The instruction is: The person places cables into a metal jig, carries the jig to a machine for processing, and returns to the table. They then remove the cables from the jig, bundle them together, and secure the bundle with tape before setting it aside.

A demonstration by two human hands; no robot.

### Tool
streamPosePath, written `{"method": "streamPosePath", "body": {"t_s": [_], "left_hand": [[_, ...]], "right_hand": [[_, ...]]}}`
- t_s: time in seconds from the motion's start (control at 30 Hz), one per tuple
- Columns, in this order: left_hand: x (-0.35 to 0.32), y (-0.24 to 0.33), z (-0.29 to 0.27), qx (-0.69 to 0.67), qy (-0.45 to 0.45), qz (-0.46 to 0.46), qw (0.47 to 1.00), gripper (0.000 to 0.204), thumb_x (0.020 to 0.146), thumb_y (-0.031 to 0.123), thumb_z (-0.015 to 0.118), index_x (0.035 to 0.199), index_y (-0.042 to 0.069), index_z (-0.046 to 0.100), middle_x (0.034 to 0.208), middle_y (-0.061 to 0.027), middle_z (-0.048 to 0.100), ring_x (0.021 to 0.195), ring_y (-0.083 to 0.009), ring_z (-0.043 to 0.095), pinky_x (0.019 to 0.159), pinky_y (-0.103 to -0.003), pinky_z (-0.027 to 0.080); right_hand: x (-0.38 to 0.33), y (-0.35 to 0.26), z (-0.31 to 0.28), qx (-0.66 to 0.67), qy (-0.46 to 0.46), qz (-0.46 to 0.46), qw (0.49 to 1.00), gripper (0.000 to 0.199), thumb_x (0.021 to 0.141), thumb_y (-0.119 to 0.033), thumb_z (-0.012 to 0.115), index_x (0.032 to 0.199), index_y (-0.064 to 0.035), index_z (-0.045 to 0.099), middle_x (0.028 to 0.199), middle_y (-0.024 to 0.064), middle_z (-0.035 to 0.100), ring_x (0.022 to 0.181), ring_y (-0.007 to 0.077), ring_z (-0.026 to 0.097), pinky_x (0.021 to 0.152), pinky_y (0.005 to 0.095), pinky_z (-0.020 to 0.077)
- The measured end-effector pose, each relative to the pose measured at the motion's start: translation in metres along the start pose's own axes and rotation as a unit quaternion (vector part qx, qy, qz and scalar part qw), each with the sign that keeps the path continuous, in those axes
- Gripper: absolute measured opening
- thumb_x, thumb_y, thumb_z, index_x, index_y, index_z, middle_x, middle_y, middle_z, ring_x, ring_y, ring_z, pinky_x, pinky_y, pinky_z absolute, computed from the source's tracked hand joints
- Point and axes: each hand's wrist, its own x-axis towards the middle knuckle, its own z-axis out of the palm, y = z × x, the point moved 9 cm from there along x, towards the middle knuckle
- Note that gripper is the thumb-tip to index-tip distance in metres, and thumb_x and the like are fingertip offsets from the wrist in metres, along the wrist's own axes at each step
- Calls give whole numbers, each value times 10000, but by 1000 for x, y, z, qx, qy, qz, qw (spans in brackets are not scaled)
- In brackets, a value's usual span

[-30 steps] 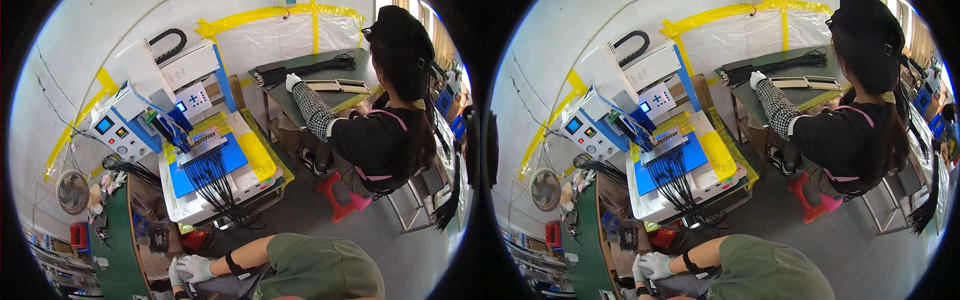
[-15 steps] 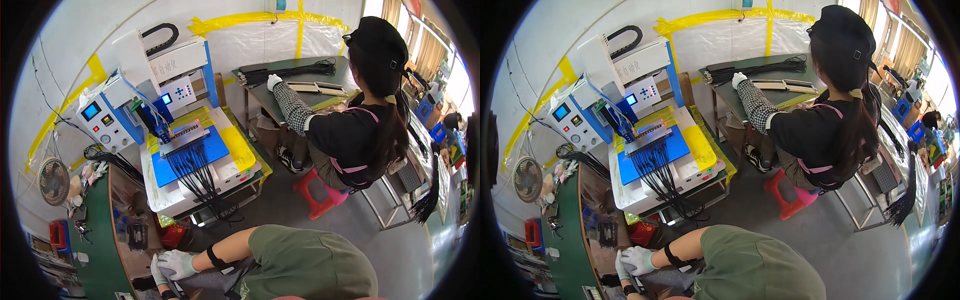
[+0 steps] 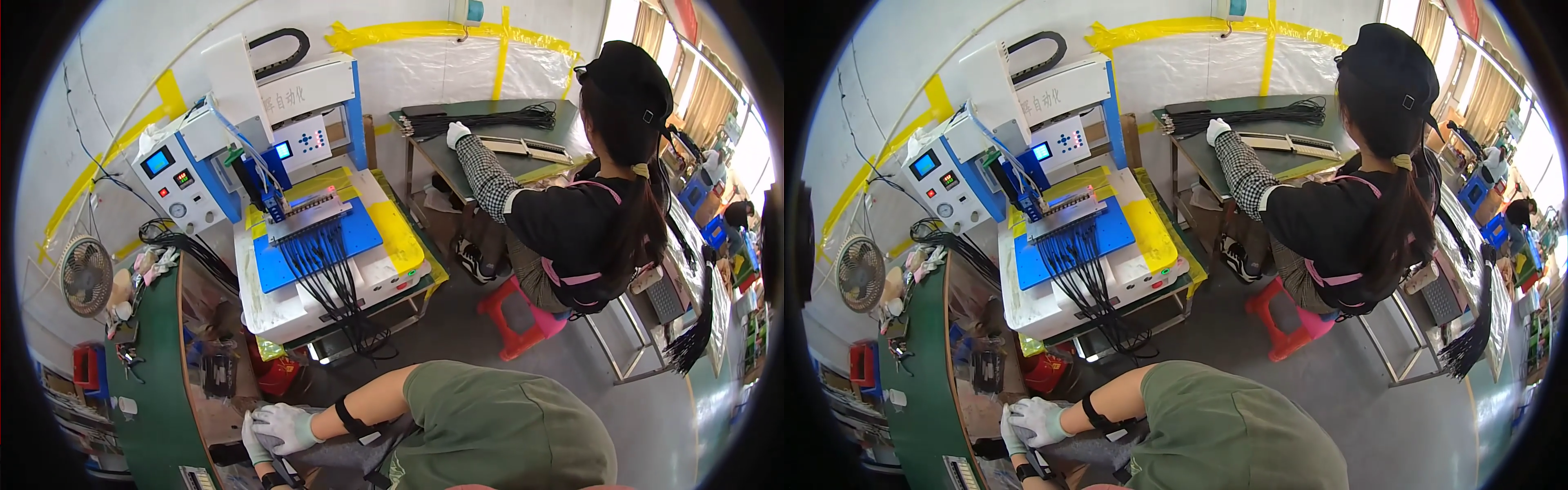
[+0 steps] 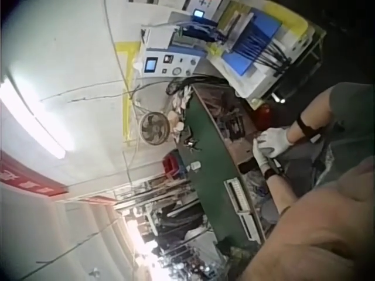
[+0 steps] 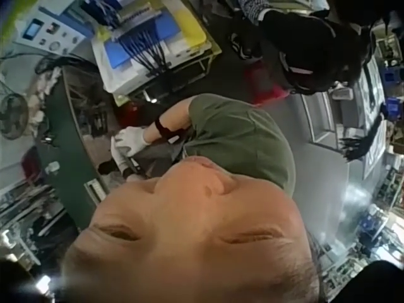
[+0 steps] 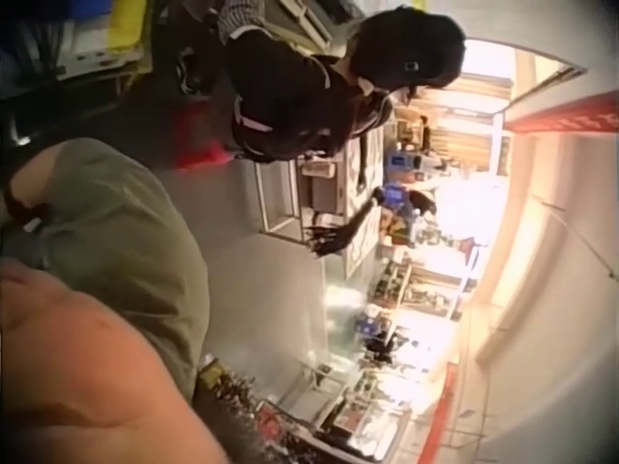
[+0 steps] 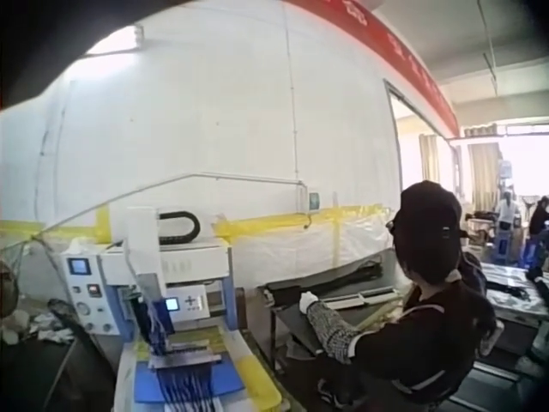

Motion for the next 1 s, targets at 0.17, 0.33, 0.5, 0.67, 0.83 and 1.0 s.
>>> {"method": "streamPosePath", "body": {"t_s": [0.17,0.33,0.5,0.67,0.83,1.0], "left_hand": [[7,1,22,10,-76,-11,997,358,1040,416,446,1098,112,626,1117,-122,664,1064,-268,633,979,-433,488],[16,-7,37,-44,-90,-68,993,359,1044,412,440,1104,109,623,1129,-119,661,1072,-260,627,984,-422,480],[17,-5,36,-25,-58,-48,997,371,1026,415,477,1095,83,628,1082,-121,672,1007,-271,652,916,-430,520],[13,-1,50,-3,-58,-46,997,374,1027,422,465,1102,93,627,1096,-118,670,1026,-277,646,923,-435,514],[18,-4,36,-27,-67,-69,995,363,1029,420,470,1124,106,624,1134,-119,660,1072,-275,627,964,-435,489],[19,-8,61,-17,-17,-96,995,383,1012,442,467,1107,111,635,1086,-116,675,1018,-293,654,908,-443,524]], "right_hand": [[-2,9,-11,-17,21,11,1000,621,674,-371,705,1200,-55,608,1259,205,568,1185,375,531,962,474,447],[-2,23,-12,-2,7,26,1000,636,674,-380,709,1208,-50,605,1277,206,565,1202,377,526,980,476,442],[-1,27,-16,11,-7,42,999,649,674,-377,720,1218,-46,596,1268,204,568,1192,375,530,978,477,442],[1,28,-17,18,-18,48,999,652,673,-370,730,1223,-49,589,1267,205,567,1188,376,532,976,476,443],[4,33,-10,35,-49,73,996,684,694,-394,722,1263,-43,574,1352,210,514,1255,373,492,1002,490,422],[-4,40,-23,-10,43,40,998,670,675,-370,729,1234,-32,582,1274,209,561,1178,377,534,977,472,443]]}}
